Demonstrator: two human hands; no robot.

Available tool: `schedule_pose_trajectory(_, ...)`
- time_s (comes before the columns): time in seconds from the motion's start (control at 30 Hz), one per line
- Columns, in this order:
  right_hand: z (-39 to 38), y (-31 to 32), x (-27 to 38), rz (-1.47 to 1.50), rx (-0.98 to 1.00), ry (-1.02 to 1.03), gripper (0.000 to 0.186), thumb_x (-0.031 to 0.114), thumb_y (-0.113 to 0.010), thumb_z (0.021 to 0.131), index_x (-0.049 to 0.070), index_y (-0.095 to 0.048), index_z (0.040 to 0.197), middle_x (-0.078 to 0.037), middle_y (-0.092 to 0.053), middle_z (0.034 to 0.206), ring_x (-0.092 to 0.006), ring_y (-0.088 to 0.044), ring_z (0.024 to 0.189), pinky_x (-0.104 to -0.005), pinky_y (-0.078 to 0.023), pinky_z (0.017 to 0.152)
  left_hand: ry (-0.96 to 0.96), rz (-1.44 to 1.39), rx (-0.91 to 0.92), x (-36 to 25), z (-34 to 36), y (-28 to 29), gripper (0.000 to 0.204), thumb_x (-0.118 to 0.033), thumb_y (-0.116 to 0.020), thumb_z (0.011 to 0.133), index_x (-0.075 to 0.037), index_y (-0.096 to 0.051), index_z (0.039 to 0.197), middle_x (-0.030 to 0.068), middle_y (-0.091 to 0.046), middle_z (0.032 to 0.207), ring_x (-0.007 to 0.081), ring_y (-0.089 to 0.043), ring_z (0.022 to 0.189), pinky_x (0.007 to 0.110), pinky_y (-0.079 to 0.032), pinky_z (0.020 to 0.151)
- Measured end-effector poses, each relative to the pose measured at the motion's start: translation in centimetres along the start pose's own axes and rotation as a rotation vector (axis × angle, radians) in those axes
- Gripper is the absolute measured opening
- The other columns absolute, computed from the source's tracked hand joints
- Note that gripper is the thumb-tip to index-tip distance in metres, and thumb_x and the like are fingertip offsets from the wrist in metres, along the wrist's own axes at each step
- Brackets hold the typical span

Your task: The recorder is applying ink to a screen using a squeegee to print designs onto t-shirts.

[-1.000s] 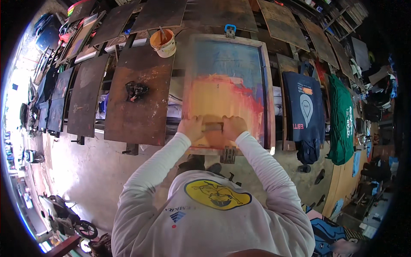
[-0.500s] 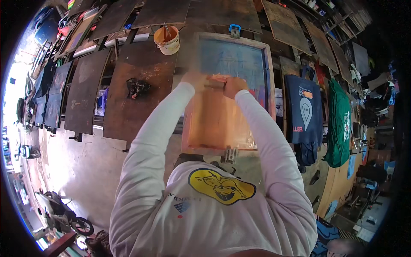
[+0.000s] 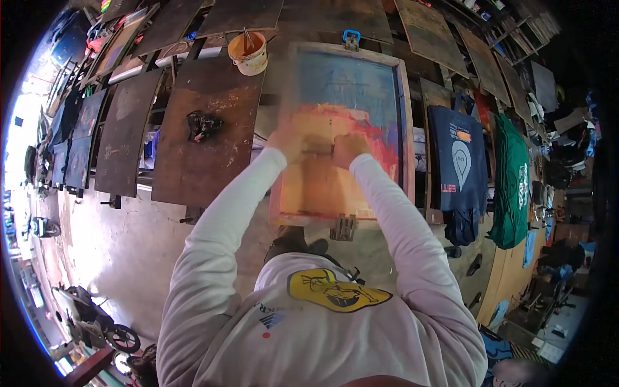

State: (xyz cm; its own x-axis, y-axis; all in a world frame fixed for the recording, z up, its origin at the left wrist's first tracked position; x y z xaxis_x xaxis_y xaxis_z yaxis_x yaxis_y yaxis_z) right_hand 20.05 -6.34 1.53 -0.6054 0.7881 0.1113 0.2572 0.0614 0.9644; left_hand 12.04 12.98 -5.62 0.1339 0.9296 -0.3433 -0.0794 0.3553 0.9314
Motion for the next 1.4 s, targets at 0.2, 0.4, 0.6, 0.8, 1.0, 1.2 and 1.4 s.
schedule_pose_trajectory(0.2, -10.6, -1.7, 0.9, 0.077, 0.072, 0.001, 0.031, 0.032, -0.064, 0.081, 0.005, -0.070, 0.093, -0.023, -0.071, 0.091, -0.0401, -0.070, 0.088, -0.0481, -0.057, 0.079, 0.163, 0.129, 0.518, -10.2, -6.7, 3.4, 0.051, -0.052, -0.062, 0.086, -0.013, -0.061, 0.119, 0.0082, -0.067, 0.118, 0.0270, -0.066, 0.105, 0.040, -0.055, 0.085)
schedule_pose_trajectory(0.4, -10.0, -0.8, 0.0, 0.065, 0.075, 0.054, 0.038, 0.039, -0.070, 0.074, 0.006, -0.071, 0.093, -0.021, -0.072, 0.091, -0.0384, -0.071, 0.086, -0.0470, -0.057, 0.079, 0.101, 0.169, 0.477, -11.6, -5.1, 6.2, 0.053, -0.052, -0.063, 0.085, -0.011, -0.063, 0.118, 0.0094, -0.067, 0.118, 0.0308, -0.062, 0.111, 0.042, -0.052, 0.092)
schedule_pose_trajectory(0.6, -0.9, 1.6, -2.7, 0.058, -0.052, 0.048, 0.033, 0.034, -0.064, 0.079, 0.007, -0.074, 0.094, -0.020, -0.072, 0.101, -0.0369, -0.070, 0.093, -0.0466, -0.055, 0.085, -0.051, 0.169, 0.021, -5.1, 3.5, 6.0, 0.065, -0.070, -0.059, 0.079, -0.012, -0.070, 0.106, 0.0135, -0.071, 0.104, 0.0355, -0.068, 0.096, 0.046, -0.054, 0.082)
schedule_pose_trajectory(0.8, 6.7, 3.1, -3.7, 0.038, -0.079, -0.130, 0.030, 0.034, -0.065, 0.080, 0.008, -0.074, 0.094, -0.021, -0.071, 0.100, -0.0390, -0.069, 0.093, -0.0475, -0.055, 0.086, -0.075, 0.169, 0.221, -1.0, 10.8, 6.6, 0.067, -0.073, -0.057, 0.079, -0.012, -0.071, 0.103, 0.0131, -0.072, 0.100, 0.0340, -0.068, 0.096, 0.045, -0.053, 0.083)
schedule_pose_trajectory(1.0, 9.1, 3.0, -4.0, 0.028, 0.070, -0.151, 0.032, 0.028, -0.063, 0.080, 0.010, -0.073, 0.105, -0.018, -0.071, 0.107, -0.0363, -0.069, 0.101, -0.0505, -0.053, 0.089, 0.010, 0.166, 0.294, 0.7, 11.9, 5.9, 0.066, -0.071, -0.061, 0.077, -0.011, -0.071, 0.101, 0.0139, -0.072, 0.098, 0.0343, -0.068, 0.094, 0.045, -0.054, 0.082)
schedule_pose_trajectory(1.2, 6.7, 2.0, -2.3, -0.044, -0.005, -0.076, 0.027, 0.026, -0.063, 0.080, 0.008, -0.072, 0.098, -0.019, -0.072, 0.103, -0.0357, -0.070, 0.098, -0.0459, -0.055, 0.085, 0.022, 0.071, 0.103, 0.2, 8.7, 4.5, 0.061, -0.067, -0.065, 0.076, -0.013, -0.070, 0.103, 0.0139, -0.072, 0.098, 0.0344, -0.069, 0.090, 0.045, -0.054, 0.081)
schedule_pose_trajectory(1.4, 0.0, -1.2, -1.8, -0.011, -0.052, -0.070, 0.030, 0.033, -0.064, 0.081, 0.007, -0.070, 0.095, -0.021, -0.071, 0.096, -0.0374, -0.069, 0.090, -0.0475, -0.055, 0.082, 0.061, 0.105, 0.086, -4.2, 2.7, 4.3, 0.053, -0.062, -0.070, 0.073, -0.014, -0.067, 0.095, 0.0128, -0.071, 0.091, 0.0343, -0.069, 0.086, 0.046, -0.055, 0.074)
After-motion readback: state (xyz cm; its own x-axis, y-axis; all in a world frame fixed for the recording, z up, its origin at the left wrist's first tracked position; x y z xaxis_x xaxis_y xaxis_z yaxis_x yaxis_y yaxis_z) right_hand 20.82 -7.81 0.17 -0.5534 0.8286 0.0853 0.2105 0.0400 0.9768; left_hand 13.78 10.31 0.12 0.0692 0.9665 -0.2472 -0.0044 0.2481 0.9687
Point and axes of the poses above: each hand's wrist, its own z-axis towards the middle knuckle, its own y-axis out of the back of the hand, x = y × z, the point moved 3 cm from there along z, towards the middle knuckle
